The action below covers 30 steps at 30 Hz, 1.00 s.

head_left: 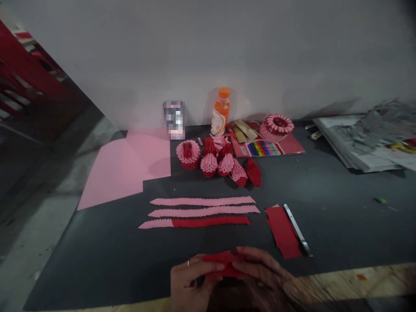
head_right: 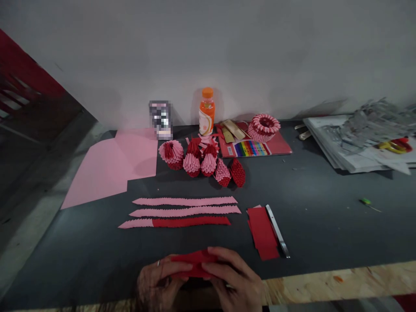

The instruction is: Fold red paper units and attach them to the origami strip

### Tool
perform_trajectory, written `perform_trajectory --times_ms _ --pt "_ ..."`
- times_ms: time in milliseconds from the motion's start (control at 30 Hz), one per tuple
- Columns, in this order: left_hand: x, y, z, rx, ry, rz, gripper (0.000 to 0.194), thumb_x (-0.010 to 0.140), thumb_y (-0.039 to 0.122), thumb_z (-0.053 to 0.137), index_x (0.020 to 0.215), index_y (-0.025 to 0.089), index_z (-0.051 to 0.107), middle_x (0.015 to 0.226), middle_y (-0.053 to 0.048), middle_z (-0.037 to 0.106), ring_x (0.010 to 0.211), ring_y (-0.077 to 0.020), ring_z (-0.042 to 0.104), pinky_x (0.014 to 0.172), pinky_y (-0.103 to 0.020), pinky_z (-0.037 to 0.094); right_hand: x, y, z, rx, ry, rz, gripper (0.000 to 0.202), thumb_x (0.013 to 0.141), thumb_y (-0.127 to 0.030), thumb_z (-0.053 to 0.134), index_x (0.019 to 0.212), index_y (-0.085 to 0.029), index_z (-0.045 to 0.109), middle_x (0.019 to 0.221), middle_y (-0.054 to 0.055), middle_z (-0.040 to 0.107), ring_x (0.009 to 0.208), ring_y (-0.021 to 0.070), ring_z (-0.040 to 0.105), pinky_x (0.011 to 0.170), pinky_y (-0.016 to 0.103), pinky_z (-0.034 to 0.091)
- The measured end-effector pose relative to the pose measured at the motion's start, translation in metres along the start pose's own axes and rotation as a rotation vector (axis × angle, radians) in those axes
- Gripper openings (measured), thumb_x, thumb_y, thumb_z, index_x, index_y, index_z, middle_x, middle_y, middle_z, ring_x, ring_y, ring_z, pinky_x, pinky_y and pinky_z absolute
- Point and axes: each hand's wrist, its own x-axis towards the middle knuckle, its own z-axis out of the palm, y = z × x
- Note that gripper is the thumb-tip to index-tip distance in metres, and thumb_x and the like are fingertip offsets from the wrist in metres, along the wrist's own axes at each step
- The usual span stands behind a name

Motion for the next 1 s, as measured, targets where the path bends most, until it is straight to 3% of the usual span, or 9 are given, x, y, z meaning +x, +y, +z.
perform_trajectory --times_ms 33,133,300,367,500,600,667,833,1000 --pt "-0.001 -0.001 0.001 -0.001 0.017 -0.036 0.030 0.090 0.070 0.085 0.077 0.044 0.095 0.067 -0.001 0.092 0.051 -0.0235 0.085 0.048 -0.027 0.069 -0.002 0.001 0.001 -0.046 -0.025 -0.063 0.013 0.085 -0.044 0.091 0.098 -0.048 0.094 0.103 0.004 0.096 0.083 0.0269 0.093 0.077 0.033 0.079" --pt "-0.006 -0.004 0.002 -0.007 0.074 -0.132 0.024 0.086 0.064 0.090 0.073 0.044 0.095 0.068 -0.001 0.092 0.053 -0.0256 0.086 0.051 -0.029 0.071 -0.007 0.010 0.011 -0.206 0.104 -0.202 0.015 0.085 -0.037 0.093 0.095 -0.048 0.095 0.119 0.003 0.095 0.080 0.0242 0.092 0.072 0.030 0.078" --pt "-0.014 -0.014 0.004 -0.036 0.115 -0.258 0.016 0.084 0.053 0.092 0.076 0.040 0.095 0.071 -0.003 0.093 0.058 -0.0279 0.087 0.056 -0.034 0.073 -0.008 0.023 0.032 0.052 0.103 -0.017 0.004 0.087 -0.044 0.091 0.088 -0.041 0.095 0.143 0.007 0.087 0.103 0.0320 0.093 0.084 0.039 0.078" --pt "-0.016 -0.016 0.005 -0.052 0.111 -0.295 0.017 0.083 0.054 0.092 0.076 0.039 0.096 0.073 -0.004 0.094 0.062 -0.0289 0.088 0.060 -0.035 0.075 -0.007 0.026 0.037 0.143 0.078 0.066 0.010 0.087 -0.049 0.091 0.084 -0.040 0.094 0.128 0.008 0.093 0.102 0.0332 0.093 0.084 0.039 0.078" --pt "-0.017 -0.012 0.009 -0.082 0.113 -0.380 0.022 0.081 0.058 0.095 0.086 0.037 0.097 0.077 -0.003 0.094 0.063 -0.0280 0.089 0.060 -0.034 0.075 -0.007 0.028 0.042 0.124 0.135 0.130 0.013 0.081 -0.046 0.096 0.092 -0.041 0.095 0.083 0.004 0.094 0.069 0.0250 0.090 0.065 0.028 0.075" --pt "-0.014 -0.004 0.013 -0.179 0.182 -0.550 0.049 0.076 0.061 0.099 0.116 0.033 0.095 0.088 -0.005 0.097 0.076 -0.0285 0.093 0.070 -0.033 0.077 -0.009 0.029 0.045 0.169 0.251 0.234 0.040 0.074 -0.043 0.102 0.112 -0.040 0.093 0.089 0.003 0.094 0.074 0.0249 0.091 0.067 0.027 0.075" --pt "-0.010 0.000 0.013 -0.256 0.182 -0.629 0.064 0.072 0.064 0.100 0.125 0.029 0.092 0.091 -0.008 0.097 0.082 -0.0298 0.093 0.075 -0.034 0.078 -0.009 0.029 0.044 0.229 0.260 0.320 0.055 0.068 -0.043 0.105 0.121 -0.038 0.091 0.093 0.004 0.095 0.082 0.0270 0.092 0.075 0.029 0.076" --pt "-0.002 -0.005 0.007 -0.259 0.035 -0.659 0.046 0.063 0.066 0.103 0.085 0.026 0.096 0.076 -0.010 0.094 0.069 -0.0304 0.090 0.064 -0.033 0.074 -0.007 0.025 0.041 0.283 0.190 0.411 0.069 0.062 -0.042 0.108 0.128 -0.036 0.088 0.086 0.005 0.094 0.077 0.0268 0.092 0.078 0.032 0.077" --pt "-0.008 -0.010 0.011 -0.249 0.052 -0.685 0.044 0.069 0.067 0.100 0.087 0.027 0.096 0.074 -0.009 0.093 0.065 -0.0307 0.089 0.064 -0.035 0.074 -0.001 0.009 0.053 0.370 0.368 0.406 0.066 0.065 -0.048 0.106 0.127 -0.035 0.089 0.074 0.002 0.091 0.055 0.0217 0.082 0.058 0.030 0.074"
